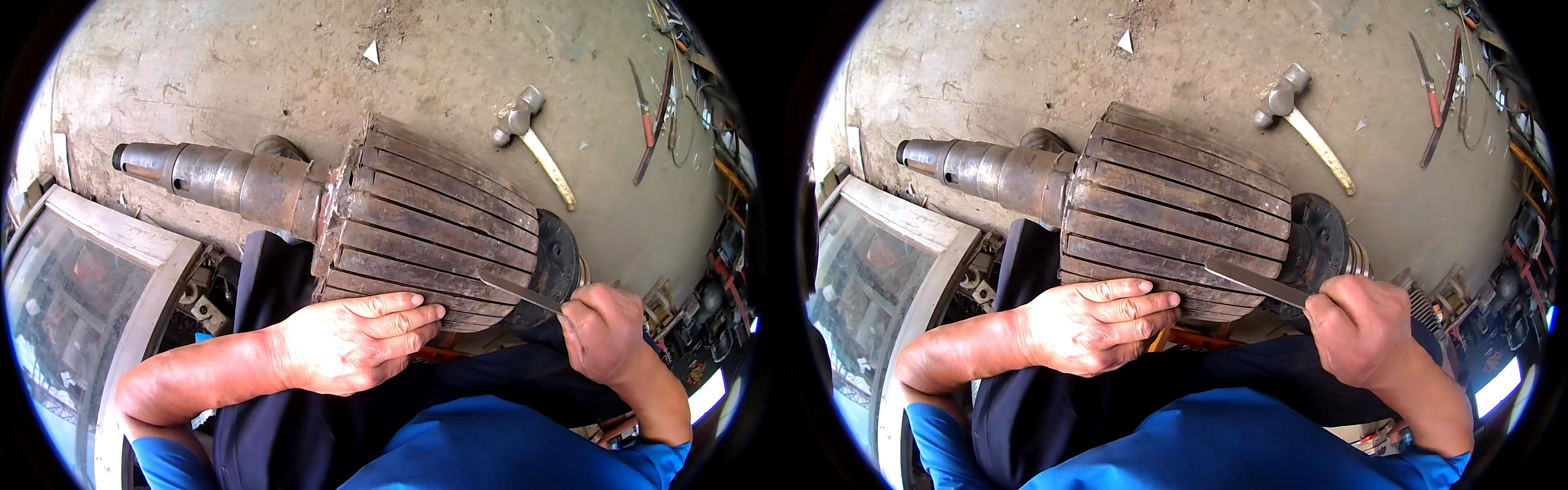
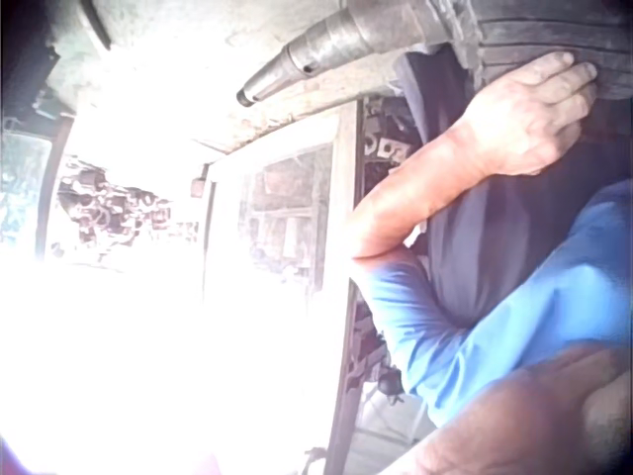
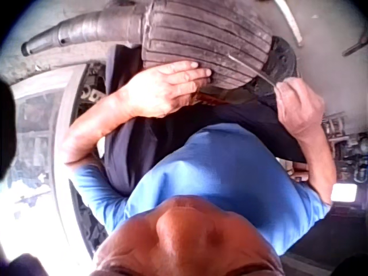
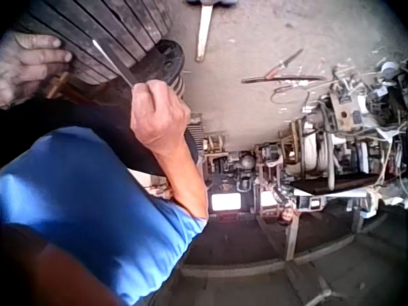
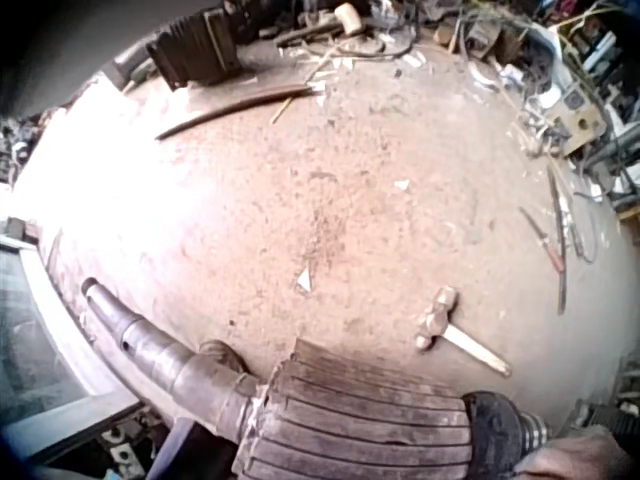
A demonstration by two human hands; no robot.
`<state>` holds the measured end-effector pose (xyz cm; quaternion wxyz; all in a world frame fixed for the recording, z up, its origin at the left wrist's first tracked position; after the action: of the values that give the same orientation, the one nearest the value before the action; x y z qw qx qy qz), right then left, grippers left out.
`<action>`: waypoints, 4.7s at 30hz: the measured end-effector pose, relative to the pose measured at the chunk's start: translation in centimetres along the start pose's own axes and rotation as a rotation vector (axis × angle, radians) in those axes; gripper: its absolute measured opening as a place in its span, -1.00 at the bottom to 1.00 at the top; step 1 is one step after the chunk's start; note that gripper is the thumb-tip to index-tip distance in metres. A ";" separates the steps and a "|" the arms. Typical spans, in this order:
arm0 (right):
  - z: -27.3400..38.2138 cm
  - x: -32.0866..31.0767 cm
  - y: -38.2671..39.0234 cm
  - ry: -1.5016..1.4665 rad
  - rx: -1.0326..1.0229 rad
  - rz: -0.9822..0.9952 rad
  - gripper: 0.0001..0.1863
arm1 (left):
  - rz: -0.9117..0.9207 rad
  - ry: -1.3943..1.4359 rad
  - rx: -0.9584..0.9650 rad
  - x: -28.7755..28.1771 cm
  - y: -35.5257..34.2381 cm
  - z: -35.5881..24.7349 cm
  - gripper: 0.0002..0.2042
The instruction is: The person uses a hammer and a flat metal tool to tap and pry at the laminated stator core of a motor. They rotate the motor to access different sections, then use the tool to scrape or clean the inner surfaces of the rotor assembly. The person briefly walks away and returns to the workspace.
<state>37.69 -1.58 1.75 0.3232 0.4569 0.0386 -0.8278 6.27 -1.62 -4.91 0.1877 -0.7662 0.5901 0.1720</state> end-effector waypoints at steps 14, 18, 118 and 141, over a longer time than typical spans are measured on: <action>-0.6 1.3 -0.7 -0.006 -0.054 0.104 -0.88 | 0.140 -0.241 0.014 1.6 -0.4 -0.5 -0.56; -1.1 1.4 0.4 -0.040 -0.053 0.099 -0.90 | 0.178 -0.404 0.058 1.1 -1.3 -0.5 -0.64; -4.5 3.7 -9.2 -0.271 -0.061 0.216 -0.86 | 0.011 -0.663 0.029 2.1 -1.9 0.1 -0.58; -14.1 1.5 -3.7 0.031 0.635 0.026 -0.81 | -0.048 -0.533 -0.020 1.3 -2.6 -0.7 -0.48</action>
<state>45.38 5.63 -8.50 0.1742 0.5480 -0.2226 -0.7873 9.12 -2.44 -4.71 0.3332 -0.7094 0.4996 0.3689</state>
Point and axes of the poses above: each hand's wrist, its own y-axis away from the middle knuckle, its own x-axis out of the palm, z = x × y, the point moved 2 cm from there along -y, towards the middle knuckle, and after that the axes turned 3 degrees about -z, right-handed, at the moved point
